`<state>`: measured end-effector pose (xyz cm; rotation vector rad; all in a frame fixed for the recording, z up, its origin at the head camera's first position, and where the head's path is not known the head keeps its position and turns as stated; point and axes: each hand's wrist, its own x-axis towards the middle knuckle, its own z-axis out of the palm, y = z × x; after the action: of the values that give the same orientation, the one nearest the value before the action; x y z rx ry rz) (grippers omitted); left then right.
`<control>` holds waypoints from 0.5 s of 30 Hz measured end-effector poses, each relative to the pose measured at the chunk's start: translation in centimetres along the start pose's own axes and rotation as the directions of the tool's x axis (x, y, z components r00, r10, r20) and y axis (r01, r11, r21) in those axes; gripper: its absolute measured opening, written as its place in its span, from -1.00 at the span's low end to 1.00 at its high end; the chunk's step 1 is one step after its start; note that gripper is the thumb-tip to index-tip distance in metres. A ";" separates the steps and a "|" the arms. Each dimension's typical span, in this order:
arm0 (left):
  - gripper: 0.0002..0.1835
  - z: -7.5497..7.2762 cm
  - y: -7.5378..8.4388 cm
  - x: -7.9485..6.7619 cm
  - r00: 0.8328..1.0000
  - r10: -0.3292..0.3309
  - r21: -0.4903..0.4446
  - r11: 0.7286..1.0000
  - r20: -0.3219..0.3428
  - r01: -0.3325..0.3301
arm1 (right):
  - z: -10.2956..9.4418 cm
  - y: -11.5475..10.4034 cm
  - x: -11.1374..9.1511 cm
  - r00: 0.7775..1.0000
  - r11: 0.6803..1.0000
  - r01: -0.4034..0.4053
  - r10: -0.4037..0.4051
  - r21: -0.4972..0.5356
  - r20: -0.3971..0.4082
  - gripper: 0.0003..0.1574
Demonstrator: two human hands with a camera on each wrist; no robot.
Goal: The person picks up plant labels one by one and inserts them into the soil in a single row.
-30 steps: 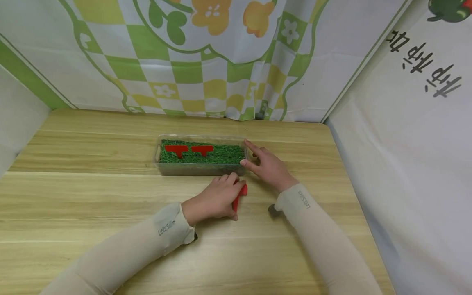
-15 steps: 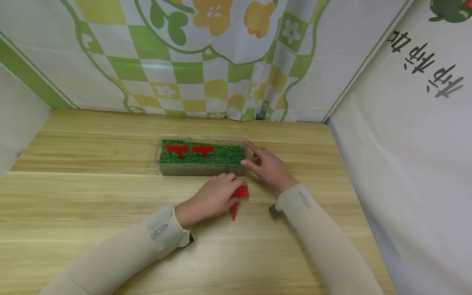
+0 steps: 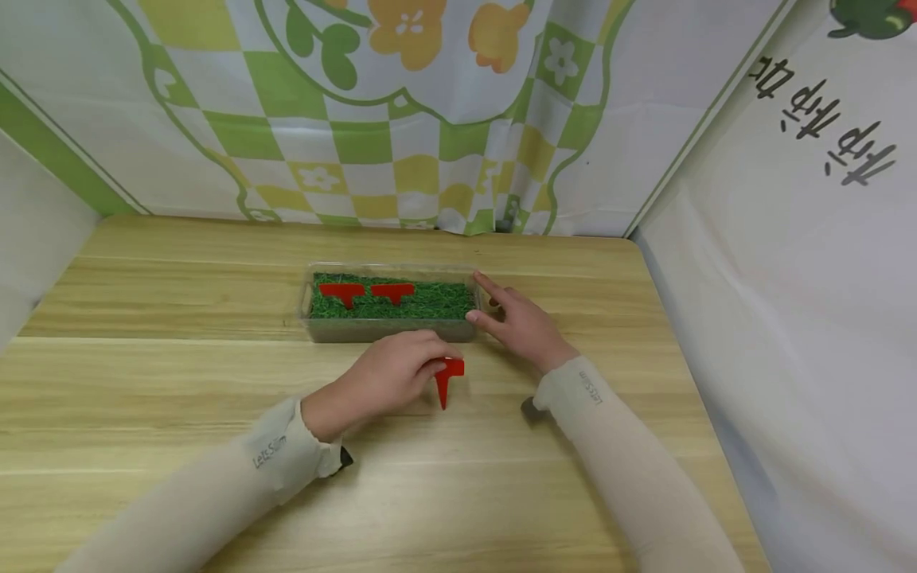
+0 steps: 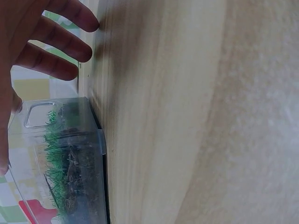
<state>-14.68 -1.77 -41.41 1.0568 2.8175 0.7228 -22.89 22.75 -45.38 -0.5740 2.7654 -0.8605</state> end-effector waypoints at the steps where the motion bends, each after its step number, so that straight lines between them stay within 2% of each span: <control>1: -0.71 -0.4 -0.1 0.0 1.000 0.001 0.000 1.000 -0.010 -0.001 | -0.1 0.0 0.0 1.000 1.000 0.001 -0.001 0.000 -0.002 -0.10; 8: -0.75 -3.3 0.0 0.4 0.997 0.015 0.011 1.000 -0.073 -0.015 | -0.6 -0.2 0.1 1.000 1.000 0.003 -0.003 0.002 -0.020 -0.09; 15: -0.78 -5.0 0.0 0.6 0.989 0.043 0.039 0.999 -0.143 -0.038 | -0.2 -0.2 -0.1 1.000 1.000 -0.014 0.014 0.016 0.015 -0.09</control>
<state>-16.14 -3.43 -36.93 1.1140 2.9484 0.7852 -22.76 22.76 -45.15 -0.5550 2.7432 -0.8712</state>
